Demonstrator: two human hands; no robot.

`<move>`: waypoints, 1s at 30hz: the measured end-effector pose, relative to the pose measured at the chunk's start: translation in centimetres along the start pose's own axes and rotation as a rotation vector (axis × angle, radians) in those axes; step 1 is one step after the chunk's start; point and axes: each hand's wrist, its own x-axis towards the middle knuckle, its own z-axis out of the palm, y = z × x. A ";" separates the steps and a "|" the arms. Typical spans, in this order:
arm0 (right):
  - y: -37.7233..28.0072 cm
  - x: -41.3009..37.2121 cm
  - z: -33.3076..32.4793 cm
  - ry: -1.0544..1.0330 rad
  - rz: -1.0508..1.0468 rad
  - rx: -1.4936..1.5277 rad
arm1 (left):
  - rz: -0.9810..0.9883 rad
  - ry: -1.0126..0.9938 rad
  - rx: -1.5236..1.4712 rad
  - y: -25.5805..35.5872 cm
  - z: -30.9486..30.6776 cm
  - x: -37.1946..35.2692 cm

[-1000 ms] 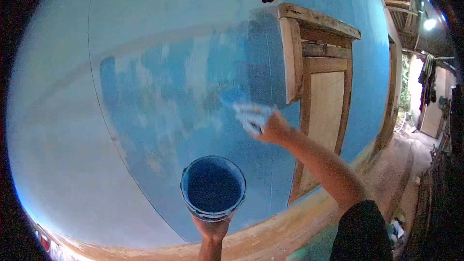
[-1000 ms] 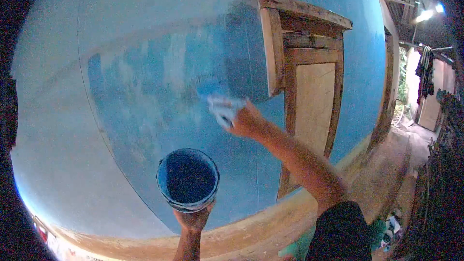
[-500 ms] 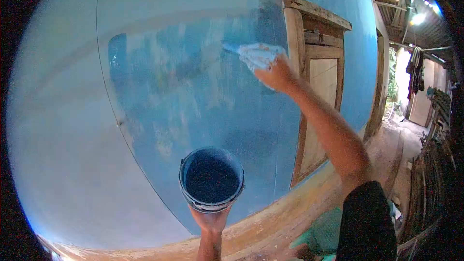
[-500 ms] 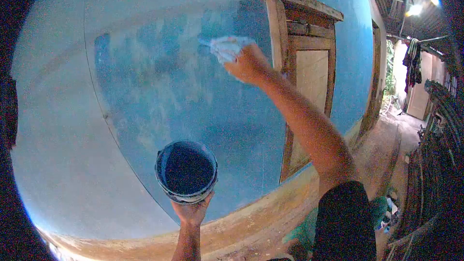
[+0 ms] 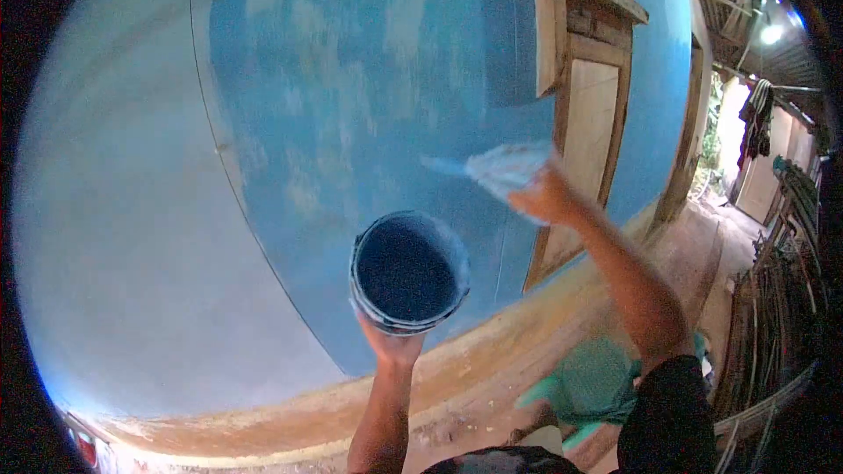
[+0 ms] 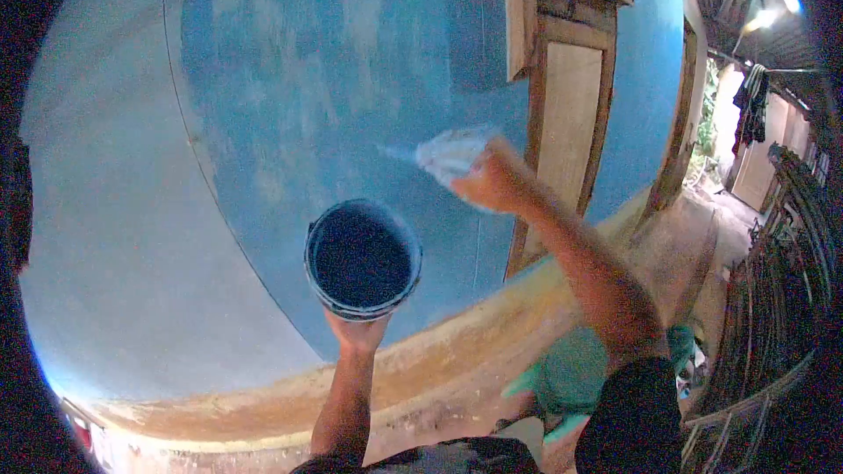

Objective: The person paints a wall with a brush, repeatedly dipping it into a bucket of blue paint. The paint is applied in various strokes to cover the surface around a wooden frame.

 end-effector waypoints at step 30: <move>-13.5 -2.8 7.9 -0.953 0.015 -0.019 | 0.176 0.038 0.066 -0.8 -5.8 -1.1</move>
